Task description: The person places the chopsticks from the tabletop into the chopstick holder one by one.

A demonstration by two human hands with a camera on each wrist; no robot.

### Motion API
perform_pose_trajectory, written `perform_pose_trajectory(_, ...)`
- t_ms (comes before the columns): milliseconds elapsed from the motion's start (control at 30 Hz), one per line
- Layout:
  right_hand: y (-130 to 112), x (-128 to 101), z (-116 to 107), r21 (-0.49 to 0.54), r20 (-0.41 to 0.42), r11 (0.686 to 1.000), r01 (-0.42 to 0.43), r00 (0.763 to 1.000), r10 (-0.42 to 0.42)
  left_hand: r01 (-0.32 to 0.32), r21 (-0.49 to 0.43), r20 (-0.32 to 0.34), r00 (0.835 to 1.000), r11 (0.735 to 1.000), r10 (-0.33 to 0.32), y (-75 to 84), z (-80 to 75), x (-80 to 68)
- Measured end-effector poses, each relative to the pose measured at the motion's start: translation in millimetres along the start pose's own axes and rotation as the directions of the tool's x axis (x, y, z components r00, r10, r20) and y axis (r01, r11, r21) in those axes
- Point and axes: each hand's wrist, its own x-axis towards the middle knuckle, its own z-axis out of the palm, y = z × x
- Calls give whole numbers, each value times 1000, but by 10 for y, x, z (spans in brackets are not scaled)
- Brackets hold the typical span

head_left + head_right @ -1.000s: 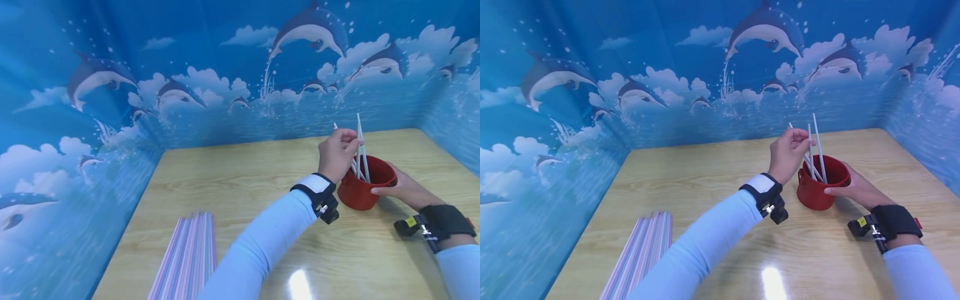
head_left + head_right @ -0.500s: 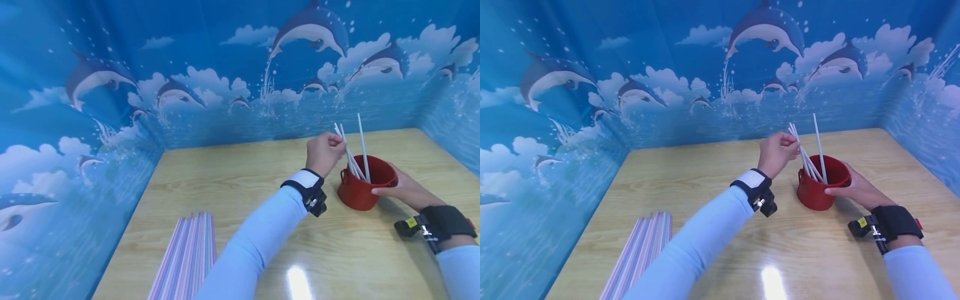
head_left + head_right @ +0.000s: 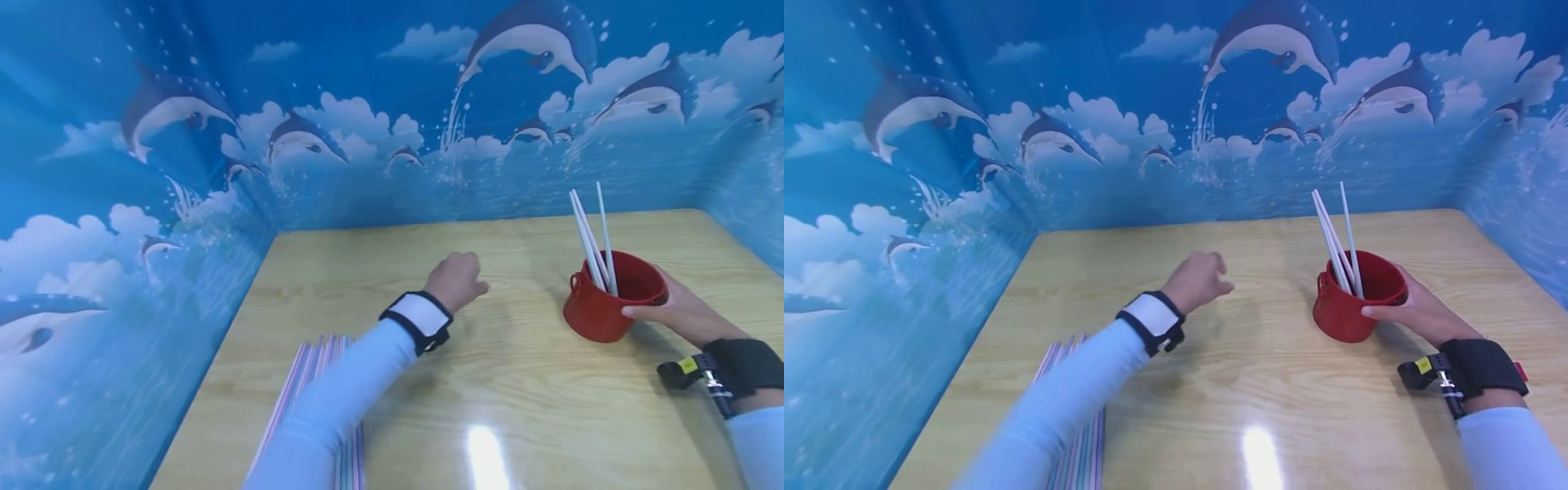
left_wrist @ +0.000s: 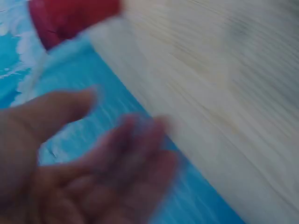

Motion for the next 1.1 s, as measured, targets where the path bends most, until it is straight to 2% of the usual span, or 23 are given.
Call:
perform_pose_trajectory(67,10,-1,-10,-11,-12,1000,-10,1000,10,45,166,54,997,985,-55,-292,-22,-166)
perform_pose_trajectory(133,25,-16,-29,-26,-27,1000,-16,1000,16,110,242,83,988,964,-134,-572,-20,-344)
perform_pose_trajectory(200,43,-40,-52,-45,-46,999,-27,999,25,174,263,97,974,949,-206,-815,-10,-513)
perform_pose_trajectory(267,56,-59,-71,-61,-61,997,-37,998,33,209,256,98,966,944,-240,-1015,3,-666)
perform_pose_trajectory(367,63,-64,-93,-77,-70,996,-47,997,42,253,219,121,951,942,-283,-1197,19,-843)
perform_pose_trajectory(500,51,-32,-95,-77,-59,996,-44,997,39,289,185,139,938,939,-317,-1298,58,-962)
perform_pose_trajectory(567,45,-10,-83,-75,-53,996,-39,998,35,292,186,134,939,938,-318,-1317,78,-981)
perform_pose_trajectory(667,46,15,-58,-77,-48,996,-42,998,38,290,195,127,940,937,-318,-1339,114,-981)
perform_pose_trajectory(833,59,42,-3,-74,-35,996,-54,998,52,309,191,134,932,932,-336,-1369,166,-971)
perform_pose_trajectory(967,67,53,23,-75,-29,996,-46,999,44,307,171,141,933,936,-332,-1382,217,-961)
perform_pose_trajectory(1100,56,69,36,-87,-30,995,-44,999,41,299,168,120,940,939,-321,-1357,276,-913)
